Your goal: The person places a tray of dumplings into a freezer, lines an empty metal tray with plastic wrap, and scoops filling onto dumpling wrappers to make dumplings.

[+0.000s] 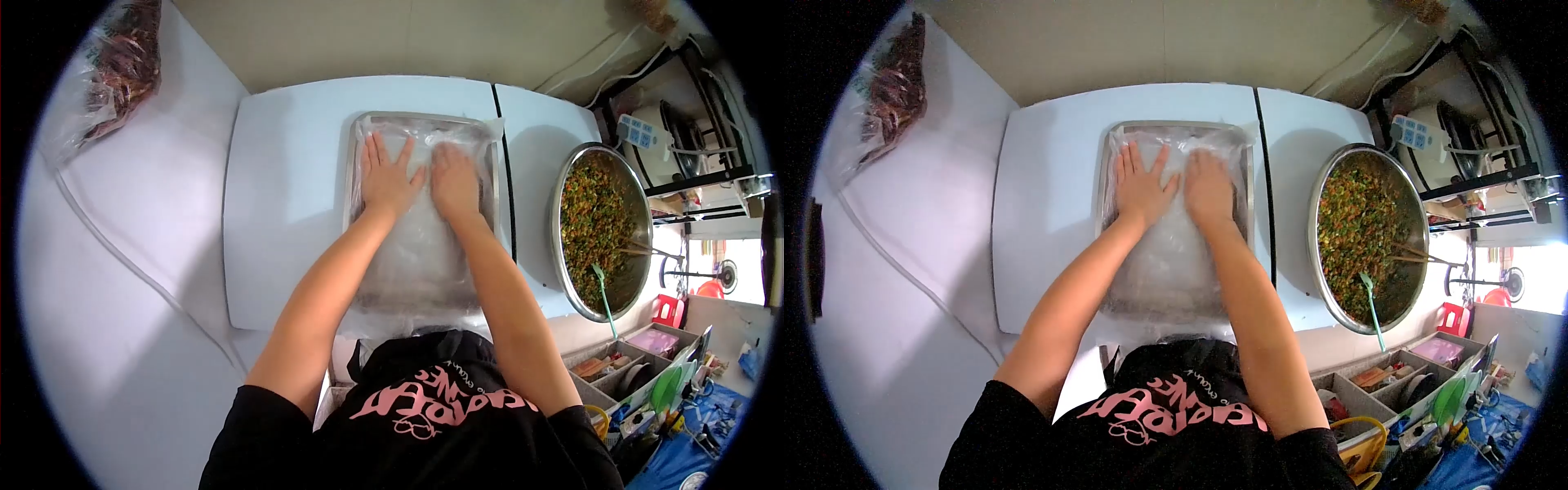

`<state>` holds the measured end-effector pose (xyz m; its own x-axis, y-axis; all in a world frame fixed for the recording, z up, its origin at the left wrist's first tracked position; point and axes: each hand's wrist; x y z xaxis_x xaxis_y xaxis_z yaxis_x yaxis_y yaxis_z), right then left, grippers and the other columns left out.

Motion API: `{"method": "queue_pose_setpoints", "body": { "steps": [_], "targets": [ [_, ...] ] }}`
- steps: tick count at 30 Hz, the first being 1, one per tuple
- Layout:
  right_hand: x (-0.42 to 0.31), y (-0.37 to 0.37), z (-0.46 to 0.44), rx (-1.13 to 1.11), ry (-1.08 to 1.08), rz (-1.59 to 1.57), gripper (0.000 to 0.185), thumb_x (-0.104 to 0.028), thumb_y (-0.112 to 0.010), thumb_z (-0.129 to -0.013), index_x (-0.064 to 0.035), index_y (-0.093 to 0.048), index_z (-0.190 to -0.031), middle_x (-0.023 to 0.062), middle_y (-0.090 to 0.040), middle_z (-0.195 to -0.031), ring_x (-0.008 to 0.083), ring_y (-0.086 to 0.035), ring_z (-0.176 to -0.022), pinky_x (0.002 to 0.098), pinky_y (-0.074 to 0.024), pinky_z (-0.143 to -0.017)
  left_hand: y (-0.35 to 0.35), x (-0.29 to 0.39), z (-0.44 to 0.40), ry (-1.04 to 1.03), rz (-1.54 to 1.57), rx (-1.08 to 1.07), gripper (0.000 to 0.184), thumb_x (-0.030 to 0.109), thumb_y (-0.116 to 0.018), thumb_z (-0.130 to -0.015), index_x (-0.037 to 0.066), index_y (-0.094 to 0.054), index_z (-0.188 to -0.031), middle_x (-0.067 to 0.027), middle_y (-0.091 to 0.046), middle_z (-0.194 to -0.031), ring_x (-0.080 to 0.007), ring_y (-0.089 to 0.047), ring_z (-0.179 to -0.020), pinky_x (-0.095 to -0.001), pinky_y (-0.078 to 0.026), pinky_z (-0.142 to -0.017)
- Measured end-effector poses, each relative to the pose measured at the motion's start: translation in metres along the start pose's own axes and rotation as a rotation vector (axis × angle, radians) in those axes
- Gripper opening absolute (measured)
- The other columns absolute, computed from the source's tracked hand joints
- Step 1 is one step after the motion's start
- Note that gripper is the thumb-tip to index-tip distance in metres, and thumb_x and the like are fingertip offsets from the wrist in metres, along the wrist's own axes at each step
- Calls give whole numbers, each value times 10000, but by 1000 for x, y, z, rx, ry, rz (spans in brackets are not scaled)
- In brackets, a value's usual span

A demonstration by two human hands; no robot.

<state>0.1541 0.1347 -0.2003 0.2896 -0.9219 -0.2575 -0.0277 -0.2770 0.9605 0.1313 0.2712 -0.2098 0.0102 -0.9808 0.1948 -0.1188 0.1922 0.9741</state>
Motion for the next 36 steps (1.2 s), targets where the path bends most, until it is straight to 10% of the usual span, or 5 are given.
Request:
{"method": "queue_pose_setpoints", "body": {
  "steps": [8,14,17,26,36],
  "targets": [
    [7,20,-19,149,235,172,516,-201,-493,-863,-44,-375,-1341,113,-300,-1436,289,-226,-1345,438,-189,-1099,-1,1,0,-18,36,40,611,496,-393,-889,236,-269,-1428,-316,-86,-1451,-418,-61,-1368,-453,-30,-1110],
    [-2,13,-19,289,-47,212,503,-213,-459,-890,-92,-352,-1366,99,-274,-1456,275,-217,-1352,448,-169,-1105,0,2,1,-4,55,36,616,496,-392,-886,233,-269,-1429,-304,-76,-1458,-410,-53,-1371,-451,-21,-1112],
    [-7,-3,-14,78,491,134,517,-302,-449,-906,-116,-350,-1377,91,-332,-1433,281,-214,-1359,466,-153,-1106,-7,1,2,-3,-6,40,629,506,-381,-886,218,-260,-1432,-300,-74,-1460,-406,-51,-1372,-450,-19,-1112],
    [9,-3,10,168,-28,23,580,-270,-461,-911,-78,-248,-1414,117,-217,-1477,334,-149,-1369,426,-209,-1099,-1,6,4,-5,-17,27,652,527,-354,-890,189,-246,-1437,-305,-93,-1455,-407,-62,-1371,-442,-19,-1112],
    [11,10,36,130,-133,45,588,-258,-427,-924,-57,-199,-1428,123,-192,-1488,272,-170,-1375,421,-209,-1093,-5,5,3,-5,39,57,654,527,-375,-879,197,-260,-1431,-297,-89,-1460,-393,-58,-1376,-429,-22,-1114]
  ]
}}
Point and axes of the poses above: each hand's wrist, its own z-axis away from the middle knuckle, its own y-axis out of the back of the hand, x = y × z
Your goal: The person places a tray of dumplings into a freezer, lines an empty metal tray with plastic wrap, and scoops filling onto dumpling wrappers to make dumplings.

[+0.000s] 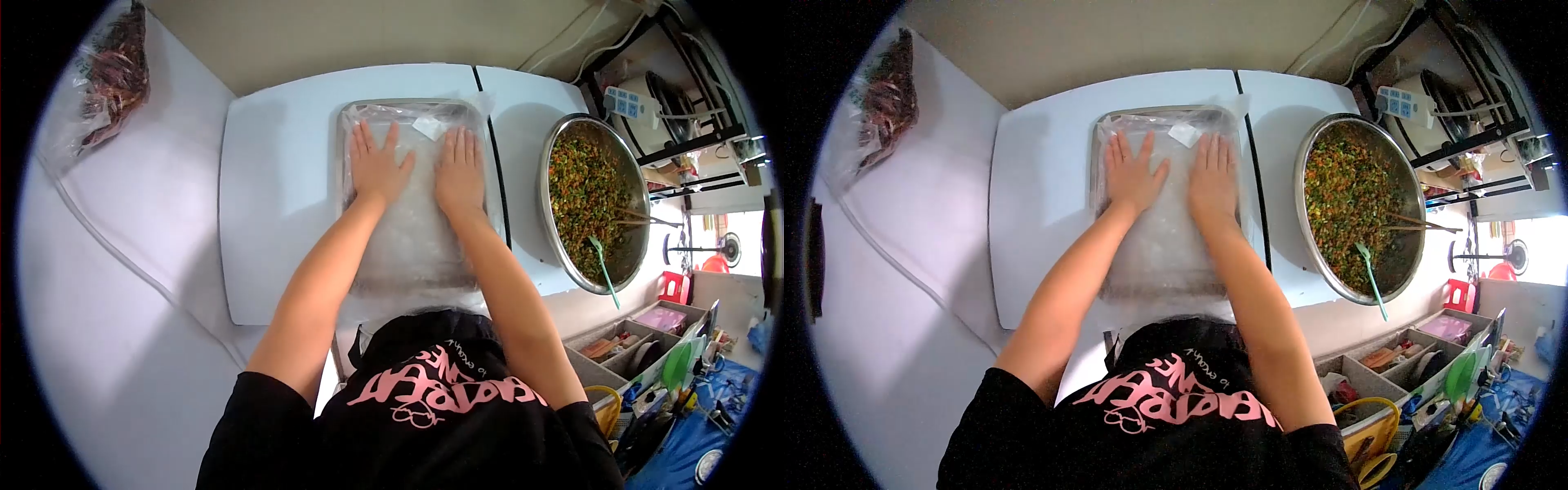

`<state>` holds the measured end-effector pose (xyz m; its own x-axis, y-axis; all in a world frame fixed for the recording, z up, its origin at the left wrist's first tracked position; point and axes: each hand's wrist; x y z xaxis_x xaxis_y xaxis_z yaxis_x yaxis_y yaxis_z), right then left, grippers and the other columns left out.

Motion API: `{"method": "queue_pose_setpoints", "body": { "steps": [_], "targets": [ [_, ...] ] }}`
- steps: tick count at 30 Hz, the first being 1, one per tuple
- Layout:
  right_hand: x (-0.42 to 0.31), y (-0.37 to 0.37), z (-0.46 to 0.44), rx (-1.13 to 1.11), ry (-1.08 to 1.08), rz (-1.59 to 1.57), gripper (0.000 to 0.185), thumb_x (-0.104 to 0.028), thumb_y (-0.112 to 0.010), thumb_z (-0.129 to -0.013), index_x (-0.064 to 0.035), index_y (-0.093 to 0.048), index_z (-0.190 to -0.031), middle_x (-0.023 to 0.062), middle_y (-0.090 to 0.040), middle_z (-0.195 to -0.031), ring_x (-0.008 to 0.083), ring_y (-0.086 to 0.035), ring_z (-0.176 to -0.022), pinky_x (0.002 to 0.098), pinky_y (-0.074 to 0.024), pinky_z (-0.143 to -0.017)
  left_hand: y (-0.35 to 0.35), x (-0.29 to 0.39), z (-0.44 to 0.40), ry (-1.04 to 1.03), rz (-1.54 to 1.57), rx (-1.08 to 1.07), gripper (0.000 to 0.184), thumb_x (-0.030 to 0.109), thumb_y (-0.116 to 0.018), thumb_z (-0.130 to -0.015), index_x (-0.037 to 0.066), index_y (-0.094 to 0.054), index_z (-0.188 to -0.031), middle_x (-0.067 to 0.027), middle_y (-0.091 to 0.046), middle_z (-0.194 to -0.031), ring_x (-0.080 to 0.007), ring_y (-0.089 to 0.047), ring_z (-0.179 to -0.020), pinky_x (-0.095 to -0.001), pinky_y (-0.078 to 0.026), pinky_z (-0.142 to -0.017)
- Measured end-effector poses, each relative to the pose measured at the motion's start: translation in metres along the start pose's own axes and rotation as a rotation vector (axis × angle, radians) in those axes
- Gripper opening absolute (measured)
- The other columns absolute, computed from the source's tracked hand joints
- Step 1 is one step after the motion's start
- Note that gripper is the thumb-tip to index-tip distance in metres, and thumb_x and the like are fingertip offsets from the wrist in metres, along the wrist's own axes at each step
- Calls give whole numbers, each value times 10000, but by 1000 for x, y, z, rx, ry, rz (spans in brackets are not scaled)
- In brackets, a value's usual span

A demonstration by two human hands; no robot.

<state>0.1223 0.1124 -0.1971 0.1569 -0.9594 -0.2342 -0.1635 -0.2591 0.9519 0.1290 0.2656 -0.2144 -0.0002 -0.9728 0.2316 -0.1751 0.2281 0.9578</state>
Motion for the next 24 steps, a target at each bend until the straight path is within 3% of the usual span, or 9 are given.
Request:
{"method": "queue_pose_setpoints", "body": {
  "steps": [2,5,9,11,14,18,20,24],
  "targets": [
    [-4,35,10,-157,53,505,579,-266,-426,-922,-65,-221,-1426,68,-210,-1490,239,-186,-1374,424,-161,-1110,0,0,0,-6,-6,9,652,528,-374,-880,199,-261,-1431,-297,-89,-1460,-390,-56,-1377,-428,-26,-1113],
    [13,42,11,-102,91,447,573,-285,-433,-921,-76,-246,-1421,27,-215,-1492,220,-180,-1376,439,-119,-1117,2,1,3,-6,-14,9,651,532,-371,-880,201,-263,-1431,-296,-90,-1460,-387,-54,-1378,-427,-33,-1112],
    [1,49,12,-98,147,502,585,-314,-440,-918,-94,-245,-1424,50,-206,-1494,229,-174,-1378,469,-135,-1107,2,4,1,13,-1,-8,656,540,-373,-878,205,-261,-1431,-298,-100,-1458,-388,-59,-1378,-427,-29,-1112],
    [-17,37,30,-260,327,284,629,-371,-459,-903,-137,-219,-1435,69,-195,-1496,246,-173,-1378,494,-158,-1096,-11,-2,1,-19,1,41,660,542,-376,-876,207,-259,-1432,-300,-104,-1456,-390,-61,-1377,-427,-21,-1111],
    [-5,27,60,-293,464,147,682,-406,-487,-879,-171,-187,-1444,83,-191,-1495,268,-190,-1372,498,-183,-1087,-6,-2,1,-35,-8,48,662,542,-378,-875,210,-254,-1434,-305,-112,-1452,-396,-64,-1375,-432,-8,-1111],
    [6,58,79,-447,581,266,694,-416,-485,-882,-194,-154,-1451,81,-184,-1498,275,-190,-1371,503,-186,-1084,-10,-3,1,-34,-63,34,657,550,-347,-888,198,-250,-1434,-316,-134,-1441,-412,-83,-1366,-443,-38,-1111],
    [10,68,87,-572,699,185,633,-378,-489,-881,-183,-241,-1430,71,-211,-1491,255,-199,-1370,503,-190,-1086,-9,-2,1,-37,-56,38,657,551,-343,-889,197,-247,-1435,-318,-131,-1441,-416,-79,-1366,-448,-35,-1110],
    [-2,42,75,-497,867,-121,535,-316,-480,-884,-174,-350,-1384,61,-247,-1479,239,-212,-1368,493,-170,-1101,-13,-3,1,-45,-24,49,659,552,-334,-891,192,-244,-1435,-320,-122,-1442,-429,-70,-1362,-465,-27,-1107]
  ]
}}
Point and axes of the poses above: each hand's wrist, its own z-axis away from the middle knuckle, its own y-axis out of the back of the hand, x = y × z
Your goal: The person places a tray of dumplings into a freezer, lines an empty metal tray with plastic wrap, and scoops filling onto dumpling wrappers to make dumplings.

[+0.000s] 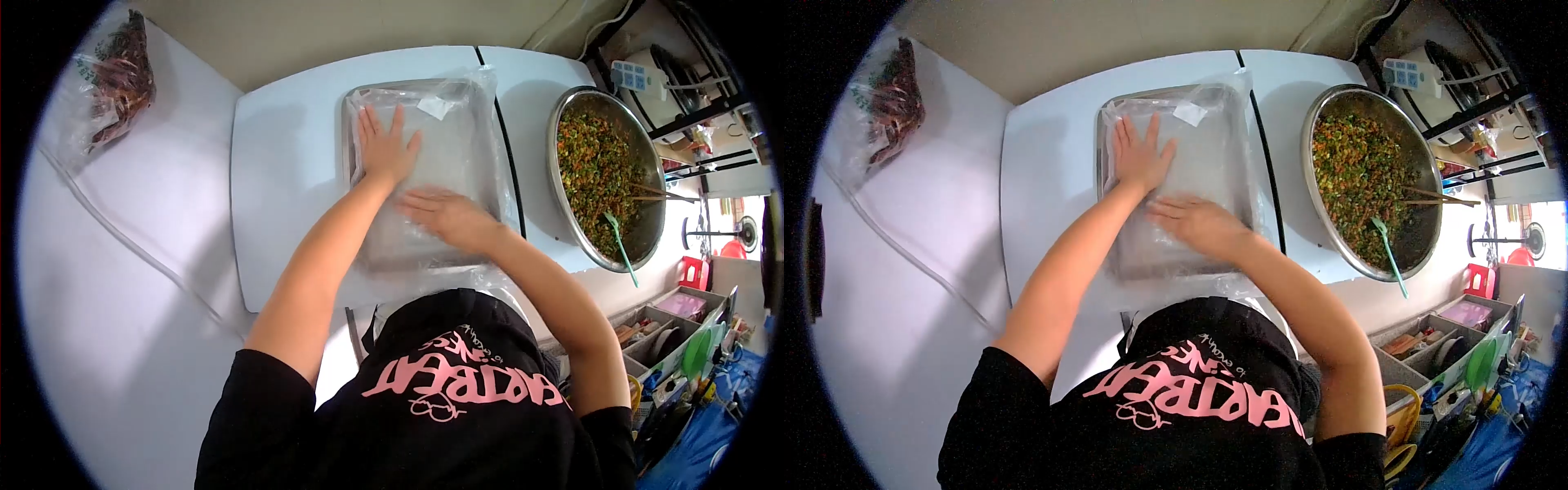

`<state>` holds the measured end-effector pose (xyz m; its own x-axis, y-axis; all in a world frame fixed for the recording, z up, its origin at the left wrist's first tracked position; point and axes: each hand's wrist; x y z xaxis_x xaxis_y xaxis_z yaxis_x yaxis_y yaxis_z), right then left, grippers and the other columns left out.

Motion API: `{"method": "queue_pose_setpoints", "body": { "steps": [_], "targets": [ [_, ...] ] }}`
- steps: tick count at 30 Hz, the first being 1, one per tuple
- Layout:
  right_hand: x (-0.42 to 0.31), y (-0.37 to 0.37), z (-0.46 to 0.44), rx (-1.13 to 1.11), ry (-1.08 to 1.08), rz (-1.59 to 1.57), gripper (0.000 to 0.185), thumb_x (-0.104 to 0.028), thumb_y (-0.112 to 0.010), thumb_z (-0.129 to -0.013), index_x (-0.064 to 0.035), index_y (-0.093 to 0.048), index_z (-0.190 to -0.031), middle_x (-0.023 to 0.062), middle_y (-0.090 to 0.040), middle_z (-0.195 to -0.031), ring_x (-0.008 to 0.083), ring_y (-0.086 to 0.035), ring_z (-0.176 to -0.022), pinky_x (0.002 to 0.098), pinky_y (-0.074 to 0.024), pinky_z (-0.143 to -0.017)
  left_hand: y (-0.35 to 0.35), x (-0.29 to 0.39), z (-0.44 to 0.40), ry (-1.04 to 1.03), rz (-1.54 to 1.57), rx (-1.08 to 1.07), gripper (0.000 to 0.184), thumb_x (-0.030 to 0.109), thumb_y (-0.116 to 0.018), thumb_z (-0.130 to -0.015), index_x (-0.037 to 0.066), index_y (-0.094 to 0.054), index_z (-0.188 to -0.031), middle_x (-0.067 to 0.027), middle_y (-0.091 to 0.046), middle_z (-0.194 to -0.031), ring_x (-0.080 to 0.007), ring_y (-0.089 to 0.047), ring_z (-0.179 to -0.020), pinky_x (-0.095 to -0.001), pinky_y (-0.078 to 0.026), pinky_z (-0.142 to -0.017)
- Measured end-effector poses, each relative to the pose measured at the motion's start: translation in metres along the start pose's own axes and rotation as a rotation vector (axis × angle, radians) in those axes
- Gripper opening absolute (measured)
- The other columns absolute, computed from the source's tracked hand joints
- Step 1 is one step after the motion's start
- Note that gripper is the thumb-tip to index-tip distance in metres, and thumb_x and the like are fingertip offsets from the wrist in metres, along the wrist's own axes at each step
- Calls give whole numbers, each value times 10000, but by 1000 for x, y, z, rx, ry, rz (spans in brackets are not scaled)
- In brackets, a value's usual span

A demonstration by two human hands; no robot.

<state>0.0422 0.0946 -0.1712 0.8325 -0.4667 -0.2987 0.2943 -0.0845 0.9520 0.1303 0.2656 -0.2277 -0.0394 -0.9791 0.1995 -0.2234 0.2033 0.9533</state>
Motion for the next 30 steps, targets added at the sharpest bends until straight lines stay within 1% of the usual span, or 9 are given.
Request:
{"method": "queue_pose_setpoints", "body": {
  "steps": [9,15,17,18,20,21,25,27,30],
  "targets": [
    [-27,-28,12,-230,274,-653,453,-260,-391,-945,-177,-353,-1389,78,-297,-1457,230,-236,-1357,416,-135,-1121,8,1,-1,-25,-29,-48,659,554,-336,-895,190,-241,-1436,-324,-112,-1441,-428,-72,-1361,-471,-45,-1104],
    [-32,25,32,-378,87,-915,502,-301,-400,-947,-157,-292,-1416,107,-304,-1451,225,-274,-1341,360,-193,-1098,8,4,-3,-6,-70,-64,661,562,-326,-896,198,-232,-1440,-309,-113,-1449,-412,-86,-1366,-453,-45,-1109],
    [-23,46,27,-591,-237,-1032,534,-313,-414,-937,-145,-270,-1424,133,-303,-1446,265,-273,-1337,386,-203,-1094,9,4,-3,-8,-62,-66,663,564,-324,-895,201,-224,-1442,-305,-111,-1451,-408,-81,-1368,-453,-42,-1110],
    [-22,40,30,-590,-244,-1035,534,-313,-414,-937,-145,-270,-1424,133,-303,-1446,265,-273,-1337,386,-203,-1094,9,4,-2,1,-57,-71,666,566,-323,-895,203,-216,-1444,-300,-108,-1454,-403,-76,-1370,-452,-40,-1111],
    [-24,18,36,-83,-328,79,565,-343,-393,-939,-135,-226,-1437,177,-285,-1444,333,-288,-1322,431,-201,-1093,7,3,-1,-9,-68,-72,667,568,-320,-895,208,-210,-1445,-299,-105,-1455,-403,-72,-1371,-449,-39,-1112],
    [-26,11,39,-182,-407,308,590,-367,-407,-929,-123,-227,-1435,186,-275,-1446,358,-267,-1329,451,-193,-1094,7,2,-2,-15,-85,-65,667,570,-317,-894,212,-205,-1446,-297,-101,-1457,-402,-69,-1372,-447,-38,-1112],
    [-47,18,46,-117,-480,423,569,-358,-481,-882,-61,-358,-1352,197,-430,-1324,351,-337,-1281,418,-283,-1049,4,1,-1,-15,-77,-57,666,575,-311,-893,220,-203,-1446,-299,-104,-1455,-402,-75,-1371,-439,-40,-1113],
    [-70,64,28,-797,-560,53,520,-361,-433,-916,-64,-374,-1339,137,-483,-1277,313,-385,-1249,438,-265,-1050,6,1,-2,-20,-46,-51,658,564,-328,-894,220,-217,-1443,-308,-101,-1452,-411,-92,-1365,-440,-50,-1113],
    [-62,85,12,-802,-609,-150,483,-358,-442,-914,-40,-428,-1277,86,-542,-1178,268,-438,-1193,438,-301,-1019,13,4,-2,0,-5,-60,644,544,-359,-894,216,-242,-1436,-317,-105,-1446,-421,-105,-1359,-447,-59,-1111]
  ]
}}
Point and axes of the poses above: each hand's wrist, its own z-axis away from the middle knuckle, its own y-axis out of the back of the hand, x = y × z
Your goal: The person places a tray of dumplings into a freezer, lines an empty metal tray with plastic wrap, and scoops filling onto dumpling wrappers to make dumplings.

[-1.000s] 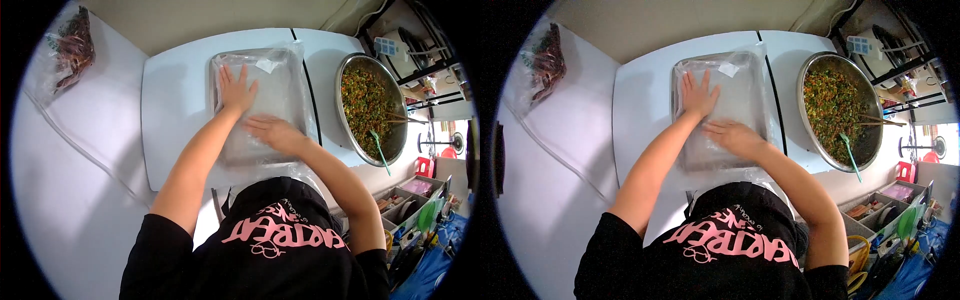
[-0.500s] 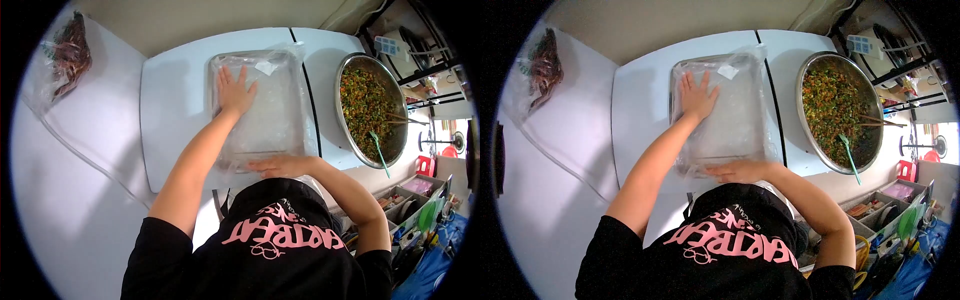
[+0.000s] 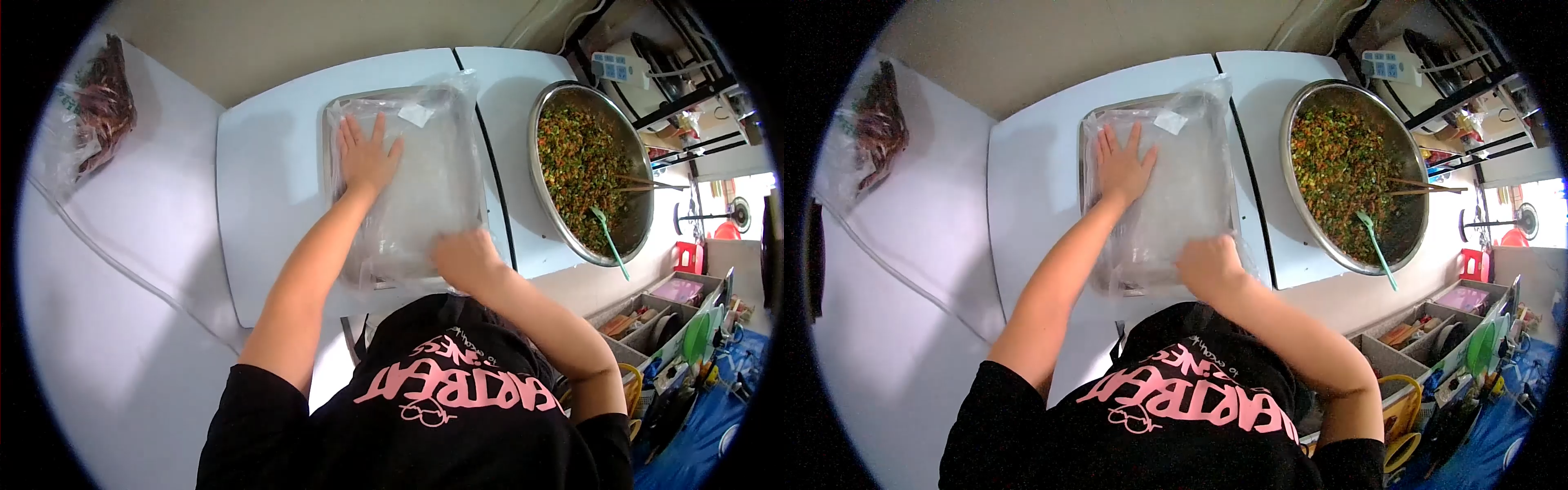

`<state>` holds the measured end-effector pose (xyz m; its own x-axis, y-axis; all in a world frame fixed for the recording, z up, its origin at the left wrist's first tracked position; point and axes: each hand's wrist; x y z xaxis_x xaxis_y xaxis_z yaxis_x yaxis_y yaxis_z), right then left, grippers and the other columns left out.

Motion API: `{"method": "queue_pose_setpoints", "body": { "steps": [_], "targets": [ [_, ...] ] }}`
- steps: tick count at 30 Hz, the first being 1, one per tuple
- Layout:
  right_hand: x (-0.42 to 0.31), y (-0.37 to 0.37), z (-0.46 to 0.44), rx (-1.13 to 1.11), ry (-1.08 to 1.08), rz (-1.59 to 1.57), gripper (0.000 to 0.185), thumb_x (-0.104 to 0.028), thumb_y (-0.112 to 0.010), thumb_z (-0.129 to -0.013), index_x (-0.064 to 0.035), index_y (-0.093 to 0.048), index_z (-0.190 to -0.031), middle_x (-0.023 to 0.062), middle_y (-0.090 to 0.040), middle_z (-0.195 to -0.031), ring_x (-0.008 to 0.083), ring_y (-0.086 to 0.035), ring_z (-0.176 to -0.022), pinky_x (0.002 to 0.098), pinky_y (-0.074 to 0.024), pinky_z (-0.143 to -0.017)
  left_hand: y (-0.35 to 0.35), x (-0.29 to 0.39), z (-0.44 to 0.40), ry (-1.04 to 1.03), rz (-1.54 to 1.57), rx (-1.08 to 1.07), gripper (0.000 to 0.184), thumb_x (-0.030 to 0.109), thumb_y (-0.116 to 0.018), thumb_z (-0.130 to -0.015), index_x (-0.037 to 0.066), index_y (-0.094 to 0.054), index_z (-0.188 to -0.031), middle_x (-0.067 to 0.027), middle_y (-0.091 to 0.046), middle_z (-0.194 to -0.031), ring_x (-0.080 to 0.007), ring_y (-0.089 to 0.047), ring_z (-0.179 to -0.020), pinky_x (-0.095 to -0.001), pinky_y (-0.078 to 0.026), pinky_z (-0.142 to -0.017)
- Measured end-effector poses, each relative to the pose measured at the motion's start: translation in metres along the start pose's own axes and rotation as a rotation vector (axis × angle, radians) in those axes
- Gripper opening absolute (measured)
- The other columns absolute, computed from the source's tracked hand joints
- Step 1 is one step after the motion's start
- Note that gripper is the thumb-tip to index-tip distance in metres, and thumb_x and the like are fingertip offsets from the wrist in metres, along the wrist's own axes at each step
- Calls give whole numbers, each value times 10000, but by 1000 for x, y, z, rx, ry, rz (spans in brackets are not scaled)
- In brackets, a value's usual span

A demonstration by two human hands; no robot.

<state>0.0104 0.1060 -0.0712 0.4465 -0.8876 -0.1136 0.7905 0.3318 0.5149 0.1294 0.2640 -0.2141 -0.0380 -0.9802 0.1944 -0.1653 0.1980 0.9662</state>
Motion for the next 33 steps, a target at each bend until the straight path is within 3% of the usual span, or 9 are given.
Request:
{"method": "queue_pose_setpoints", "body": {
  "steps": [2,4,7,13,19,25,29,31,33],
  "targets": [
    [6,-8,-40,906,70,3,489,-358,-452,-910,-55,-419,-1292,106,-490,-1268,263,-386,-1254,423,-303,-1029,-3,-2,1,-18,19,27,641,535,-372,-893,208,-256,-1432,-322,-109,-1443,-425,-108,-1356,-449,-63,-1110],
    [9,13,-86,1259,97,-108,520,-358,-454,-909,-62,-379,-1330,154,-364,-1387,289,-304,-1314,430,-282,-1051,-4,-4,2,-37,38,61,637,526,-385,-892,201,-269,-1427,-326,-113,-1439,-429,-111,-1354,-452,-66,-1109],
    [30,21,-141,1197,-99,-114,574,-347,-456,-911,-65,-304,-1387,188,-214,-1461,329,-231,-1345,426,-277,-1062,-1,-7,4,-106,-39,107,636,512,-391,-892,181,-279,-1424,-332,-147,-1429,-433,-124,-1350,-456,-72,-1107],
    [44,14,-159,1138,-119,-441,620,-339,-458,-912,-56,-237,-1417,224,-165,-1465,393,-267,-1307,428,-304,-1045,2,-8,5,12,-16,73,634,503,-379,-895,162,-285,-1422,-329,-150,-1431,-422,-125,-1353,-457,-66,-1106],
    [47,13,-162,1158,-86,-439,627,-338,-458,-911,-46,-228,-1416,242,-169,-1458,394,-273,-1304,411,-295,-1051,5,-9,8,22,-33,33,657,516,-358,-900,151,-243,-1435,-307,-165,-1438,-420,-139,-1352,-448,-56,-1109],
    [50,11,-160,1153,-77,-376,648,-338,-475,-898,-42,-226,-1417,204,-213,-1458,357,-233,-1332,406,-216,-1089,79,-5,89,-323,-354,-462,879,683,-368,-815,112,-160,-1450,-307,-159,-1441,-441,-144,-1346,-467,-27,-1104],
    [50,14,-156,1187,-89,-194,621,-394,-422,-915,-45,-270,-1405,176,-203,-1471,310,-192,-1359,400,-166,-1113,73,-10,112,-380,-387,-426,945,727,-380,-776,111,-144,-1452,-328,-162,-1429,-447,-146,-1342,-478,-16,-1102],
    [43,17,-138,1129,-272,278,600,-345,-442,-901,-10,-308,-1381,159,-245,-1461,273,-201,-1361,389,-150,-1120,71,-10,114,-327,-395,-389,983,749,-382,-755,97,-139,-1451,-349,-190,-1410,-450,-156,-1337,-486,-16,-1099],
    [61,0,-175,1264,-333,25,547,-305,-458,-879,0,-386,-1327,148,-328,-1420,256,-242,-1342,399,-163,-1115,78,-1,114,-303,-434,-456,1007,758,-385,-745,85,-130,-1450,-349,-197,-1407,-439,-160,-1339,-490,-26,-1098]
  ]
}}
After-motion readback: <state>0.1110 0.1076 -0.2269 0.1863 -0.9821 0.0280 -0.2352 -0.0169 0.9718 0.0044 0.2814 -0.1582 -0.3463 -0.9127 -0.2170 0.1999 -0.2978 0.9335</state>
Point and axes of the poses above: each hand's wrist, its own z-axis away from the middle knuckle, its own y-axis out of the back of the hand, x = y × z
